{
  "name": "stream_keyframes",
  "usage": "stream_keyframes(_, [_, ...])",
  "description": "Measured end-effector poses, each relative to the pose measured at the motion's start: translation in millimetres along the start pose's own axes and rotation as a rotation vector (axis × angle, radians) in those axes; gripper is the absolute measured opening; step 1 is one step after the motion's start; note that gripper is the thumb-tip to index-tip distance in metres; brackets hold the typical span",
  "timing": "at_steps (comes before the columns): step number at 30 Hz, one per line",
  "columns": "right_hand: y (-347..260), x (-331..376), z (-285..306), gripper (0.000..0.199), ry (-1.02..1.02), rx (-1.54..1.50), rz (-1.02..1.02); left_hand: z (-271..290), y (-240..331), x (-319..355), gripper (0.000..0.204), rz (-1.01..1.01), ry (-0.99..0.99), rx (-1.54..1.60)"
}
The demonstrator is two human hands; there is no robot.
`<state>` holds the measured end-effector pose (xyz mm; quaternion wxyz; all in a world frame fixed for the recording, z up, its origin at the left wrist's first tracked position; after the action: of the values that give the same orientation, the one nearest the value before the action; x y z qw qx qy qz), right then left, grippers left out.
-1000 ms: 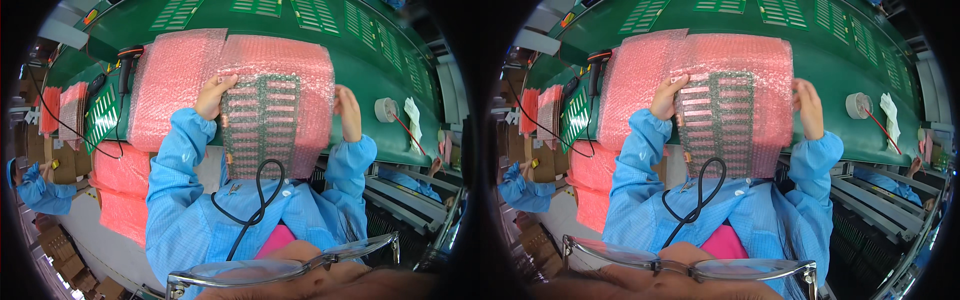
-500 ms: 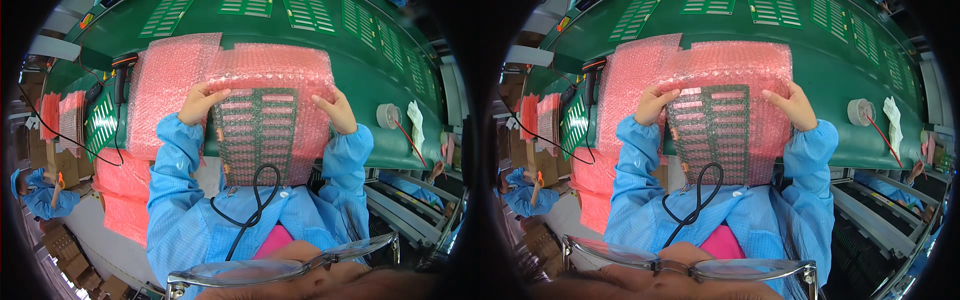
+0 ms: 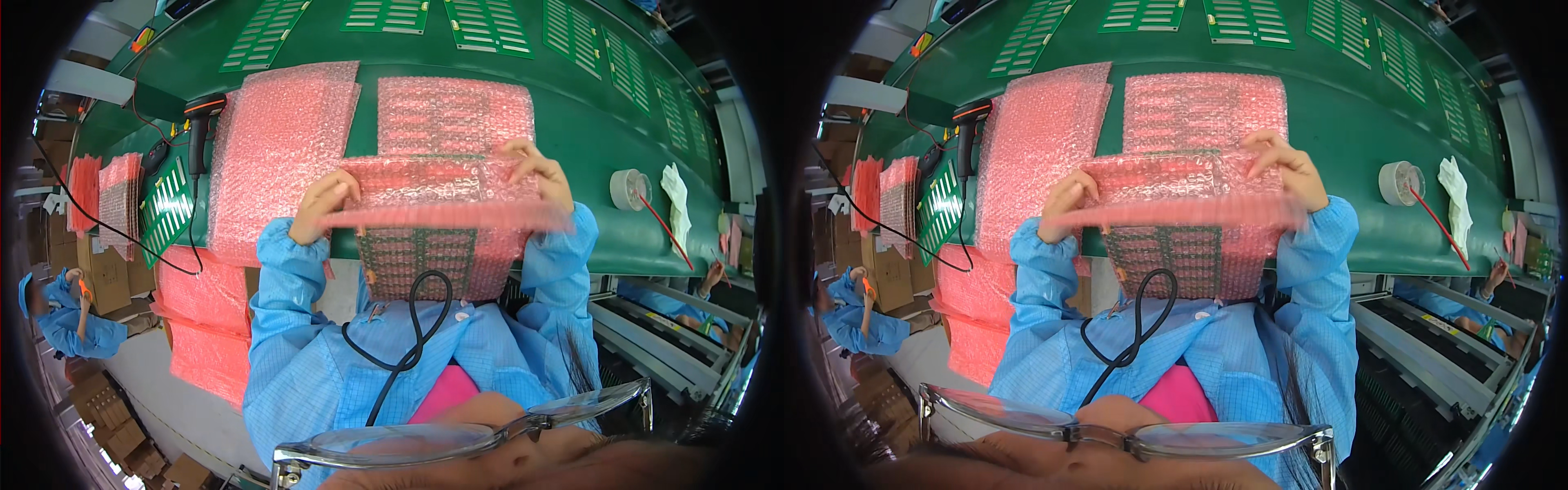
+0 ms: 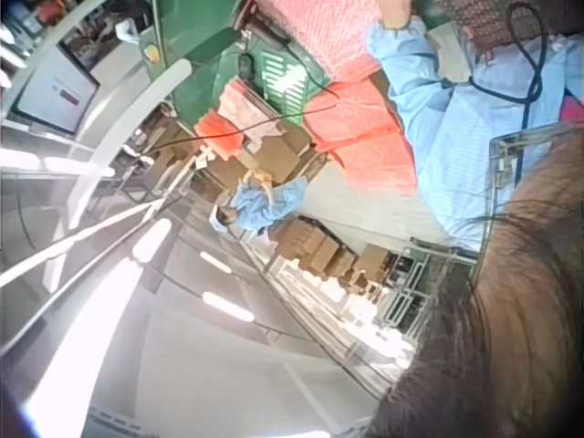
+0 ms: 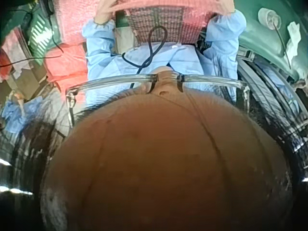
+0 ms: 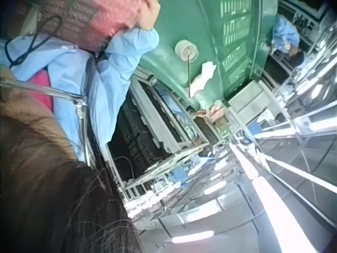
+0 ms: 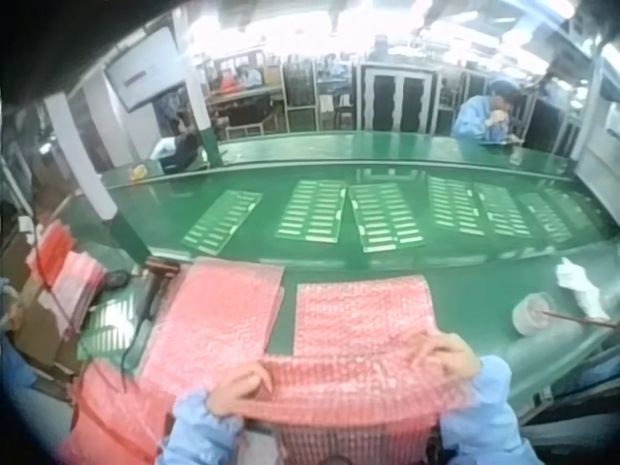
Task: Packaging green electronic components into bubble wrap protective sheets and scanning them for inventory.
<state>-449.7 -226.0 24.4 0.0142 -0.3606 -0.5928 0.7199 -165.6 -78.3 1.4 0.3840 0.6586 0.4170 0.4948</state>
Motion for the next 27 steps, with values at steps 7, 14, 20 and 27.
stream_keyframes(7, [-1.1,21.6,-21.7,0.045,0.598,-0.259,-0.339,-17.9,-3.6,5.4,0.036,-0.248,0.085,-0.234])
stream_keyframes(14, [2.4,66.5,-63.9,0.053,0.302,-0.079,-0.687,-49.7,-14.5,27.0,0.081,-0.332,0.182,0.037])
stream_keyframes(20, [-3.4,79.2,-73.4,0.042,0.068,0.170,-0.566,-50.8,-61.4,42.9,0.080,-0.061,0.094,0.141])
stream_keyframes(27, [-29.7,73.6,-92.2,0.045,0.069,0.312,-0.387,-65.2,-45.1,89.3,0.071,-0.268,0.246,-0.639])
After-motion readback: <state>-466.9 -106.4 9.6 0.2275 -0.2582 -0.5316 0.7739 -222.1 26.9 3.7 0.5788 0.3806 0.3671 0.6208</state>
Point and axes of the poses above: each hand's wrist, its own x-axis away from the middle knuckle, its own z-axis out of the back of the hand, y = z × x, the point moved 7 cm from there along -x, towards the middle knuckle, and after that the axes turned 12 degrees about z, right-handed, at the moved point
